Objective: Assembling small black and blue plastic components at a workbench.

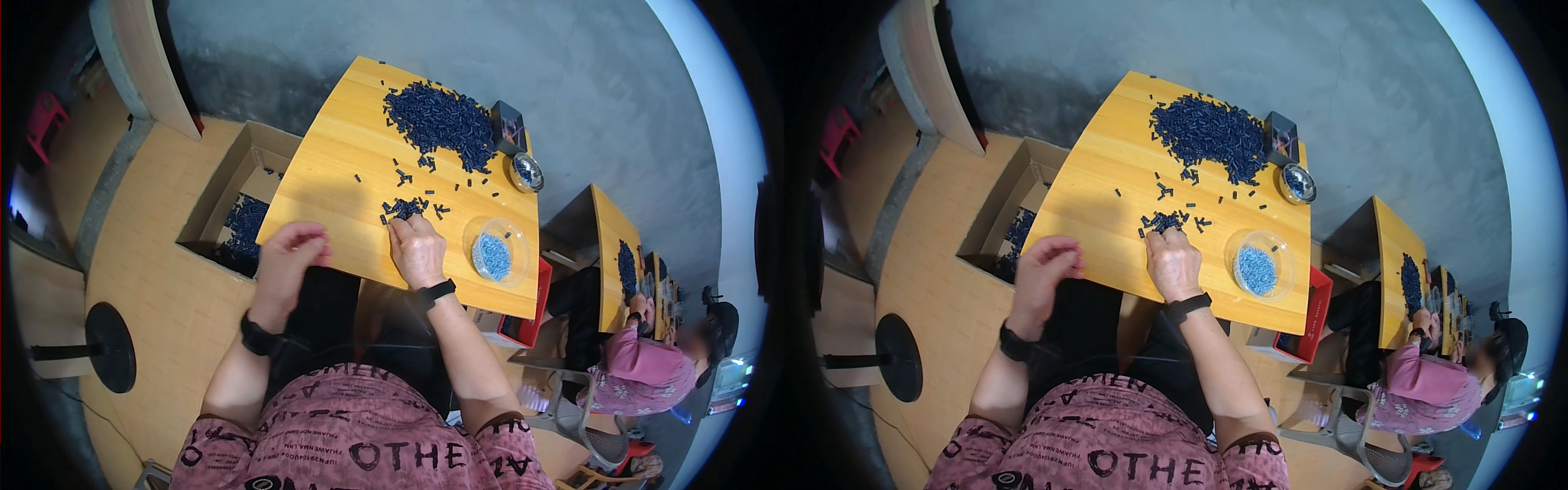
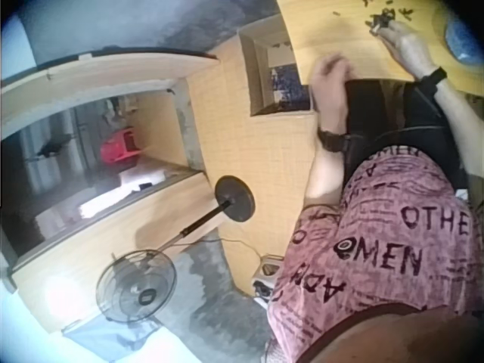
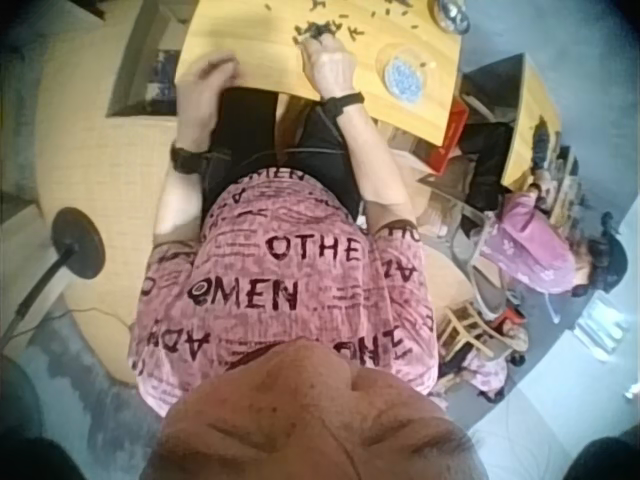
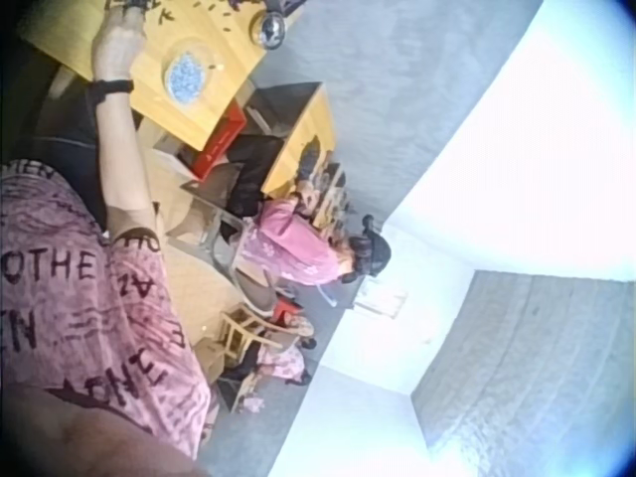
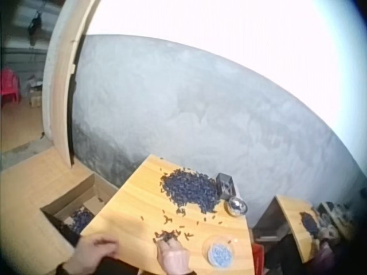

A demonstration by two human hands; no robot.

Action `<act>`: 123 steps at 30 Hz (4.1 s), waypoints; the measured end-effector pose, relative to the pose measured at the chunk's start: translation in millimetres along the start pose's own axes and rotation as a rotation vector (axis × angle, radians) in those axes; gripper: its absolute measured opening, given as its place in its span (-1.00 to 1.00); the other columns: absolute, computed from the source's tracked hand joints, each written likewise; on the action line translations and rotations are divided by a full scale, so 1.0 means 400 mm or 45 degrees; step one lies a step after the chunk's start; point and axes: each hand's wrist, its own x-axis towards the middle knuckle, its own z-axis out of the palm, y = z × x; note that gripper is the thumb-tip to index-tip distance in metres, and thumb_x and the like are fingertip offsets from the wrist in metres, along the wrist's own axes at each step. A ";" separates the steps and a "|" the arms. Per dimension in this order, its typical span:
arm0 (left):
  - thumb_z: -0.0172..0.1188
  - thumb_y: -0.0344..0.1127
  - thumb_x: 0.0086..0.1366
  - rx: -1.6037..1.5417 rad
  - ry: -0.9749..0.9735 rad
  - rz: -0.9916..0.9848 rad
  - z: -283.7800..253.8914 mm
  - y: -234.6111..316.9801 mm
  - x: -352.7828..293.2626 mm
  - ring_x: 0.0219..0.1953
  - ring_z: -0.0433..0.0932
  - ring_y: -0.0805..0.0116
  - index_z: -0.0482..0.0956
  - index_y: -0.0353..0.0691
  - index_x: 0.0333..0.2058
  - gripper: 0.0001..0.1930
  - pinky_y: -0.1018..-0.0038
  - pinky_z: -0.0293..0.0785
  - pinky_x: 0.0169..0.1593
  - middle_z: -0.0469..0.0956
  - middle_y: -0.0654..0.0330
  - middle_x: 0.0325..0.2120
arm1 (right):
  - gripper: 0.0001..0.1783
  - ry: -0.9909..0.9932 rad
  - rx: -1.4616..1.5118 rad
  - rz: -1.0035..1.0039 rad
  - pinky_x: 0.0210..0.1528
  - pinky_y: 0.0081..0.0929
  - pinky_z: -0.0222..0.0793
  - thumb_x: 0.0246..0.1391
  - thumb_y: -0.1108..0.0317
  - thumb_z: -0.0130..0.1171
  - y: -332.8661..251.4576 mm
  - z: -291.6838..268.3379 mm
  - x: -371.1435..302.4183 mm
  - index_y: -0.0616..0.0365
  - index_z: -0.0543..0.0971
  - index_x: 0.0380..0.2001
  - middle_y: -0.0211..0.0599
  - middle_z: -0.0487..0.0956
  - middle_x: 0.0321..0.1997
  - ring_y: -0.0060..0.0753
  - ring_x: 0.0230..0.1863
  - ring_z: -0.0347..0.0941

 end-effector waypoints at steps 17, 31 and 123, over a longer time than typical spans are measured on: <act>0.09 -0.55 0.33 -0.025 -0.049 -0.153 0.141 -0.095 0.055 -0.26 0.65 0.25 0.43 -0.44 0.03 -0.70 0.41 0.67 -0.13 0.55 0.01 -0.19 | -0.91 0.092 0.197 0.022 -0.46 -0.29 0.46 -0.02 0.38 0.29 -0.020 0.022 0.001 0.10 0.57 -0.44 -0.27 0.48 -0.52 -0.20 -0.42 0.53; 0.14 -0.44 0.36 0.004 -0.101 -0.211 0.146 -0.072 0.039 -0.29 0.66 0.28 0.48 -0.42 0.01 -0.71 0.43 0.67 -0.21 0.62 0.01 -0.27 | -0.90 0.009 0.534 0.048 -0.35 -0.22 0.43 -0.02 0.44 0.25 -0.031 -0.026 -0.032 0.16 0.58 -0.38 -0.19 0.48 -0.45 -0.07 -0.36 0.50; 0.18 -0.49 0.34 -0.600 -0.634 -0.320 0.241 0.021 -0.183 -0.31 0.66 0.32 0.58 -0.37 -0.12 -0.84 0.43 0.66 -0.22 0.64 0.06 -0.33 | -0.84 0.136 2.000 0.728 -0.38 -0.63 0.32 0.14 0.56 0.24 -0.114 -0.345 -0.185 0.28 0.62 -0.19 -0.34 0.55 -0.28 -0.58 -0.44 0.38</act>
